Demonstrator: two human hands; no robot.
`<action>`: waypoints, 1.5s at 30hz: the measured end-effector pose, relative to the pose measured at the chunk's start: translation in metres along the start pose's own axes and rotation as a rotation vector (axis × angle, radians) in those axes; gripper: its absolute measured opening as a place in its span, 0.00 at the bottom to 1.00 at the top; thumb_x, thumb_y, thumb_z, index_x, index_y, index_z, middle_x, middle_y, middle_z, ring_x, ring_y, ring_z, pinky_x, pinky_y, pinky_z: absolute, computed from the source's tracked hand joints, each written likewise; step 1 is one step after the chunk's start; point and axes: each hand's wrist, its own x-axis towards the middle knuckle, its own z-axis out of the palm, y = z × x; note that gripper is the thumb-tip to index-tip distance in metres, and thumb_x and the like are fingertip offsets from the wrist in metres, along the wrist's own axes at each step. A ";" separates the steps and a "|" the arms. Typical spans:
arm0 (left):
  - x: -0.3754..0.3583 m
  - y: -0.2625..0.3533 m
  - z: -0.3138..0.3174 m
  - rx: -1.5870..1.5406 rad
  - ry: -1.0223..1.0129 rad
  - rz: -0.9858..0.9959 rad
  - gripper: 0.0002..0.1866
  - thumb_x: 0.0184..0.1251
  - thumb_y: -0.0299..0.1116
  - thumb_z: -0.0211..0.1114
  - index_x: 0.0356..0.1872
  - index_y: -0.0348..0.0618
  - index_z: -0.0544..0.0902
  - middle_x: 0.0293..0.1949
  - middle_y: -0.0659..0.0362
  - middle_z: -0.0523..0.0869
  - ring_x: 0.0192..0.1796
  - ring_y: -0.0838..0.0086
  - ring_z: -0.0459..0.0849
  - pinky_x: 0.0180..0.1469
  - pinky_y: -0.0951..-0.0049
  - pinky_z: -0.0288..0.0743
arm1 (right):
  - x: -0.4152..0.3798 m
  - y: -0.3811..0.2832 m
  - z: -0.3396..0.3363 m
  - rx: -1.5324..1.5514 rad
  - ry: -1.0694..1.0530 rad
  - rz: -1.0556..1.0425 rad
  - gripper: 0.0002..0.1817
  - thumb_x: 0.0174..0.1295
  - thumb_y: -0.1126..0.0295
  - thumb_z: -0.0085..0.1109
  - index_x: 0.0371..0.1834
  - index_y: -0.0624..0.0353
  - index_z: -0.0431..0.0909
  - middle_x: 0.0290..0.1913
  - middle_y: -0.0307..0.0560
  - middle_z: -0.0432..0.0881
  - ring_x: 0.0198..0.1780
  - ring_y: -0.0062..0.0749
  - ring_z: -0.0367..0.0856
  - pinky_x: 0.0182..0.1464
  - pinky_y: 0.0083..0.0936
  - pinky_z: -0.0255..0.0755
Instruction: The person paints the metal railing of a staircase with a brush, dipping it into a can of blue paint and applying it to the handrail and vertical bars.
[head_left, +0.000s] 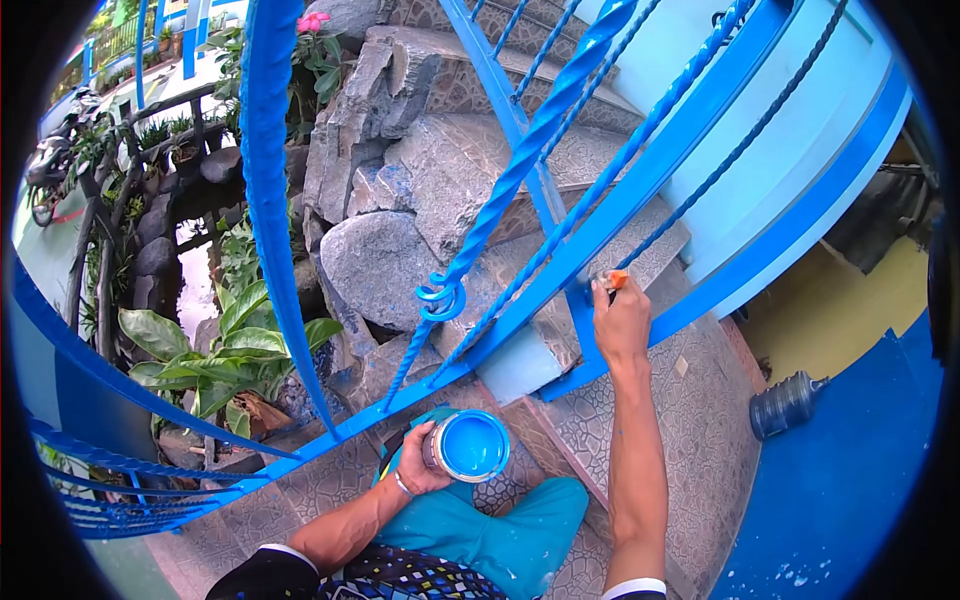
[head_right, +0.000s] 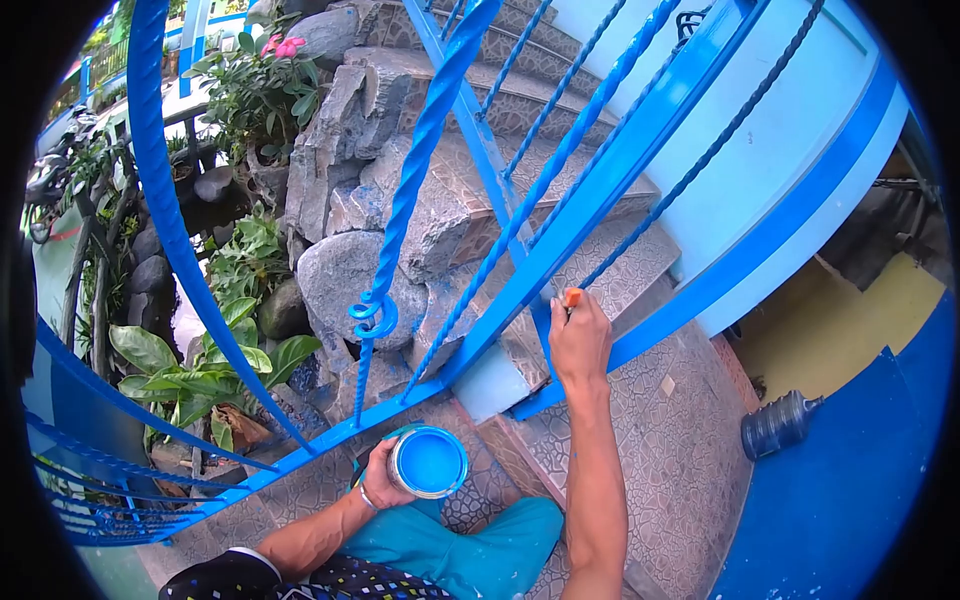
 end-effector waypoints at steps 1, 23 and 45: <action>-0.001 0.000 0.002 0.008 -0.004 -0.003 0.31 0.73 0.57 0.61 0.67 0.48 0.87 0.66 0.52 0.90 0.69 0.53 0.86 0.77 0.41 0.73 | 0.001 0.004 0.001 -0.024 -0.011 -0.016 0.12 0.74 0.69 0.67 0.52 0.68 0.85 0.44 0.62 0.89 0.47 0.63 0.89 0.51 0.51 0.80; -0.004 -0.001 0.015 0.042 0.008 0.018 0.32 0.73 0.58 0.61 0.68 0.48 0.86 0.68 0.52 0.89 0.70 0.52 0.85 0.77 0.40 0.72 | -0.038 0.022 0.002 0.219 0.051 0.049 0.11 0.70 0.74 0.70 0.53 0.61 0.87 0.47 0.55 0.91 0.48 0.51 0.91 0.51 0.42 0.82; -0.001 -0.001 0.005 0.036 -0.041 0.007 0.34 0.74 0.60 0.59 0.70 0.48 0.85 0.71 0.50 0.86 0.72 0.50 0.83 0.78 0.39 0.70 | -0.080 0.029 -0.013 0.202 0.146 -0.058 0.10 0.65 0.78 0.73 0.49 0.60 0.89 0.49 0.51 0.93 0.50 0.51 0.89 0.56 0.42 0.81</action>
